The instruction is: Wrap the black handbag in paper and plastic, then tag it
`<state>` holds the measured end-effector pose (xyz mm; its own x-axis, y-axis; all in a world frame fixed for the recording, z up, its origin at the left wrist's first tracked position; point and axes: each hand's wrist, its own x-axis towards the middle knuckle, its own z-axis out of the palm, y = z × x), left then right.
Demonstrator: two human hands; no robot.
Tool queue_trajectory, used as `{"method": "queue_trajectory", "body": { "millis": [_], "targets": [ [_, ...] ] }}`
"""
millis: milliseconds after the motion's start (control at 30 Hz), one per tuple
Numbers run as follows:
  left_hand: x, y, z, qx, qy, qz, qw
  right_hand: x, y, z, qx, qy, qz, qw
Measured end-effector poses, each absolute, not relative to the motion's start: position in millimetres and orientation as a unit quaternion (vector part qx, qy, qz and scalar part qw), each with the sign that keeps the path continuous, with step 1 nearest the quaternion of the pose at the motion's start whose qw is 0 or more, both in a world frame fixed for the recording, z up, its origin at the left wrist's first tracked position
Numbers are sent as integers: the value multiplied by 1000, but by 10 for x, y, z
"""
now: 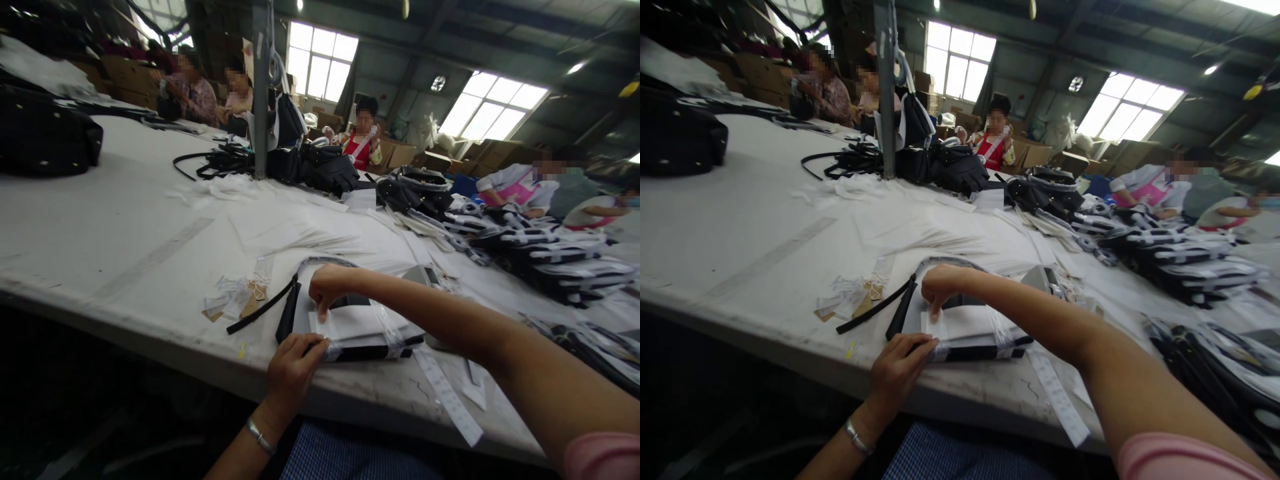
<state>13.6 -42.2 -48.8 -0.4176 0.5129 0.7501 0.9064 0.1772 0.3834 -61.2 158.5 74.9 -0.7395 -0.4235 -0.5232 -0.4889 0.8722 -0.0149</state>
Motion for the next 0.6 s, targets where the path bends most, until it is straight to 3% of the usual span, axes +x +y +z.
{"method": "queue_trajectory", "body": {
  "millis": [400, 600],
  "targets": [
    [124, -419, -479, -486, -730, -418, 237, -806, 1885, 584, -108, 953, -88, 270],
    [120, -426, -474, -491, -721, -415, 258, -671, 2023, 589, 3, 986, -93, 139]
  ]
}}
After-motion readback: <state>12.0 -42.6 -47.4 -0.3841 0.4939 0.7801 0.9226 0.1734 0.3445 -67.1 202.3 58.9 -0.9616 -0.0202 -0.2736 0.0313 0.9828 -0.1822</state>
